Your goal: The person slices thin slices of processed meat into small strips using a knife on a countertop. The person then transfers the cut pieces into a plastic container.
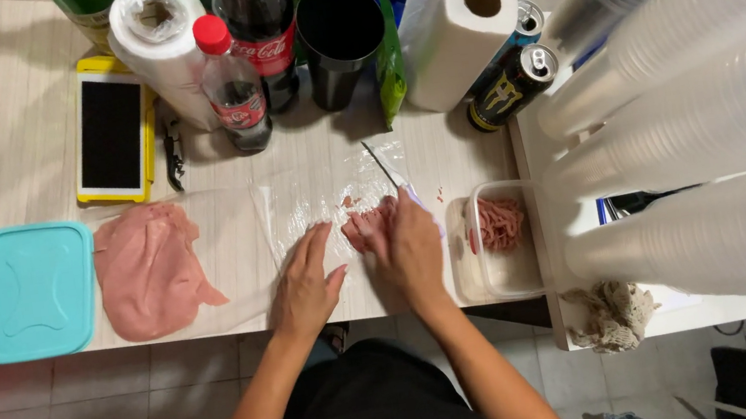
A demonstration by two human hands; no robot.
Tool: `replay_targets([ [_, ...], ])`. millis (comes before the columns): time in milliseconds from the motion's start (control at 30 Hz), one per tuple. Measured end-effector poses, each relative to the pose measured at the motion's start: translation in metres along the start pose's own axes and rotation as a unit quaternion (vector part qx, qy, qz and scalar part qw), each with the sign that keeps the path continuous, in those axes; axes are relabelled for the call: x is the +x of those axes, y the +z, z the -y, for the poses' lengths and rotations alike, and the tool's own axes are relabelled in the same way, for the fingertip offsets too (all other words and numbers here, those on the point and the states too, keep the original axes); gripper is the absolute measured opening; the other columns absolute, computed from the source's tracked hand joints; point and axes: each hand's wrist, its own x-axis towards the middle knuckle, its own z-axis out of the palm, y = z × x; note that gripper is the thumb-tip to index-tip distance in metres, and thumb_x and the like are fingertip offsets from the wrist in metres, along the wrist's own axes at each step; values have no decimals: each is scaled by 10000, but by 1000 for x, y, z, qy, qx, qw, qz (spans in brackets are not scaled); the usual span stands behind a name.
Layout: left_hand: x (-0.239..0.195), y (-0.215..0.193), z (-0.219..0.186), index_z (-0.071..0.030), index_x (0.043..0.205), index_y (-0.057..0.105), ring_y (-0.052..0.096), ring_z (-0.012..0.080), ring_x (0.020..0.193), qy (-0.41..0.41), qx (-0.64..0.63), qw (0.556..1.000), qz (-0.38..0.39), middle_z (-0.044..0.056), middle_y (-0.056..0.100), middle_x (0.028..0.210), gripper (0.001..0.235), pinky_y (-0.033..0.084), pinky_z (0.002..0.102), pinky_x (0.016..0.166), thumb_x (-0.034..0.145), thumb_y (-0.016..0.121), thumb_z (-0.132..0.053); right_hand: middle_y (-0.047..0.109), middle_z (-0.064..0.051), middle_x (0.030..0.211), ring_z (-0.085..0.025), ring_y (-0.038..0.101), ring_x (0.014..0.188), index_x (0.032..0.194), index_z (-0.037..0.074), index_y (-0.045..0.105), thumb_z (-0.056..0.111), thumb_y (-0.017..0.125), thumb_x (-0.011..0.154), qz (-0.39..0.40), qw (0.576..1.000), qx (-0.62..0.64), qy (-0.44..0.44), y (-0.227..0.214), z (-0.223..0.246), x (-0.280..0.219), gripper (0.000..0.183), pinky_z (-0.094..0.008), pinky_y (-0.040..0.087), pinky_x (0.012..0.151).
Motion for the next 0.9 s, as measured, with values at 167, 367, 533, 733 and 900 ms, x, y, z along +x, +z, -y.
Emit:
replay_targets([
  [167,0,-5,-1,-14,1481,489,590,421,1273,-20,16,999,25,252,587,1363,801,487,488,1081,771,843,-123,559,-224,1213,-395,567,1084,1474,-44,436,664,660,859,25,991,-129,-3,-4,35,4,964,-494,471,832],
  [367,0,-1,3,-32,1496,481,584,408,1284,-45,7,998,33,234,582,1387,824,490,484,1074,773,852,-168,539,-114,975,-326,566,860,1246,127,581,348,678,879,-37,982,-181,-44,10,22,9,439,-405,461,640],
  [533,2,-5,0,-52,1498,489,589,395,1282,-59,8,997,50,214,592,1391,822,499,484,1064,771,849,-185,501,-82,811,-279,560,681,846,162,535,201,658,802,-85,969,-212,-98,6,0,19,137,-329,437,544],
  [733,1,-1,5,-43,1425,566,597,371,1287,-32,14,999,34,191,606,1369,764,501,450,1068,741,867,-198,556,-129,1039,-462,694,879,1166,216,620,213,690,923,162,975,102,113,-26,-33,35,252,-542,595,809],
  [900,-3,2,12,-48,1387,597,599,344,1301,-24,30,999,35,160,615,1371,703,499,426,1081,756,854,-222,771,-88,1041,-352,736,1018,1156,281,753,200,706,890,96,956,200,193,-125,-44,37,282,-471,578,883],
])
